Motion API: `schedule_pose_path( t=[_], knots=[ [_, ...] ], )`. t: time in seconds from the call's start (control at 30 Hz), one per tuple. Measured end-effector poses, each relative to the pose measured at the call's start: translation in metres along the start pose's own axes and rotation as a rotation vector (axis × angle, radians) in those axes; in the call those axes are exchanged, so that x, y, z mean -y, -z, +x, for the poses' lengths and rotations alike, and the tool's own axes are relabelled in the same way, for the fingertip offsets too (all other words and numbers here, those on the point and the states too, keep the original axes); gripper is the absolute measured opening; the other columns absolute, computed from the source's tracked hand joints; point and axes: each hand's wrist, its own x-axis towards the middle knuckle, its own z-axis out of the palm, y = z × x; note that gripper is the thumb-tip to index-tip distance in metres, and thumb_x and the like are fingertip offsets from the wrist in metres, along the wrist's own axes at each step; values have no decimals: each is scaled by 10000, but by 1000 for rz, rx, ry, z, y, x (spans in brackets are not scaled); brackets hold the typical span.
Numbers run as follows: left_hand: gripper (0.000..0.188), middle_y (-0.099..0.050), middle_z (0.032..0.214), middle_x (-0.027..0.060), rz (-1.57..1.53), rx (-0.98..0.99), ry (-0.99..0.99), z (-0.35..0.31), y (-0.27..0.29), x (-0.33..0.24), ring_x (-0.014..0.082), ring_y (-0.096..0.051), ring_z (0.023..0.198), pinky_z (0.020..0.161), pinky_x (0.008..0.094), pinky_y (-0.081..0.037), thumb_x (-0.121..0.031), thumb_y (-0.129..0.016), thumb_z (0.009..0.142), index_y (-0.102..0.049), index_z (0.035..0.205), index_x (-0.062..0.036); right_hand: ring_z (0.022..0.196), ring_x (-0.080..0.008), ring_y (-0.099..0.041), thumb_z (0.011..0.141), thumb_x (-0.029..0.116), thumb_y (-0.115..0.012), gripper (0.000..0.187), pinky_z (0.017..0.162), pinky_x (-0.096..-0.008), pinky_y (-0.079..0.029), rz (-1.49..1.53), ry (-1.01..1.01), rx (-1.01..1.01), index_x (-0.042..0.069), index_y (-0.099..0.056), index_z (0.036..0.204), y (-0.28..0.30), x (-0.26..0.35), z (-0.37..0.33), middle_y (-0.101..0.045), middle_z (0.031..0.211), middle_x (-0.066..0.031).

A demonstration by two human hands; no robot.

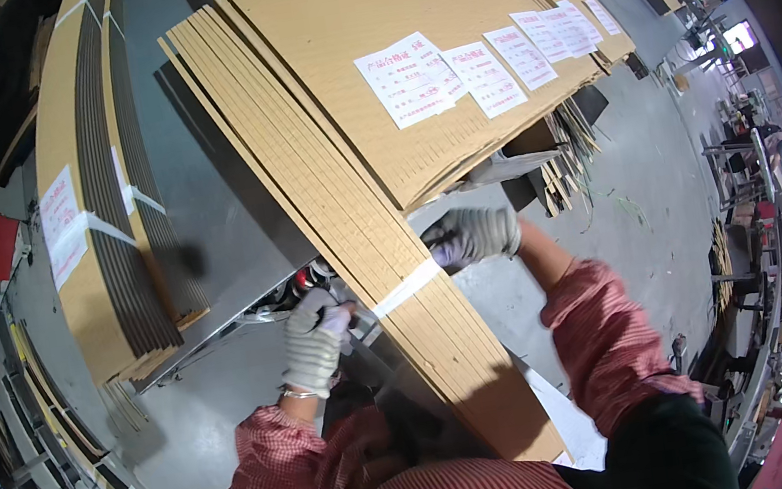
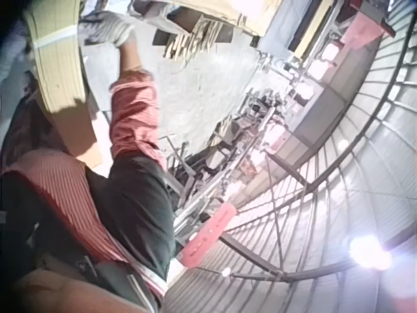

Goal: Labeling and applying tape to bundles of thin wood slats on a factory floor.

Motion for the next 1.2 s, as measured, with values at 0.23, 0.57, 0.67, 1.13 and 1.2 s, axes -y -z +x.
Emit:
schedule_pose_path(
  t=[0.23, 0.57, 0.67, 1.13, 1.2],
  knots=[
    [437, -661, 899, 47, -210, 82, -229, 25, -24, 67, 128, -604, 812, 683, 277, -495, -402, -731, 772, -651, 1027, -56, 1129, -182, -511, 918, 438, -518, 665, 958, -316, -402, 544, 117, -169, -55, -380, 1343, -57, -18, 1, -567, 1220, -139],
    [231, -610, 711, 35, -203, 88, 293, 5, 59, 51, 115, -573, 585, 509, 227, -458, -182, -602, 832, -613, 979, -5, 993, -438, -502, 636, 220, -736, 927, 846, -486, -425, -753, -298, -842, -23, -249, 1386, -127, 125, 8, -379, 1234, -333],
    [258, -652, 764, 79, -573, 86, 32, -19, 20, -84, 137, -622, 673, 647, 260, -537, -126, -541, 883, -603, 1080, 29, 988, -402, -513, 647, 208, -719, 884, 832, -469, -433, -828, -332, -901, -20, -275, 1377, -125, 122, 12, -407, 1231, -292],
    [798, -533, 1095, 160, 458, 14, -528, -1, -39, -88, 269, -567, 915, 755, 369, -514, -196, -796, 660, -380, 1320, -25, 773, -341, -632, 836, 259, -546, 234, 679, -423, -490, -635, -251, -308, 88, -663, 946, -37, 58, -14, -654, 808, -166],
    [909, -509, 1125, 200, 515, 25, -610, 1, -45, -98, 331, -528, 1077, 904, 424, -460, -285, -777, 684, -280, 1391, -6, 855, -365, -618, 813, 316, -563, 340, 746, -399, -492, -729, -547, 22, 67, -657, 1024, -44, -44, -1, -638, 954, -211]
  ],
)
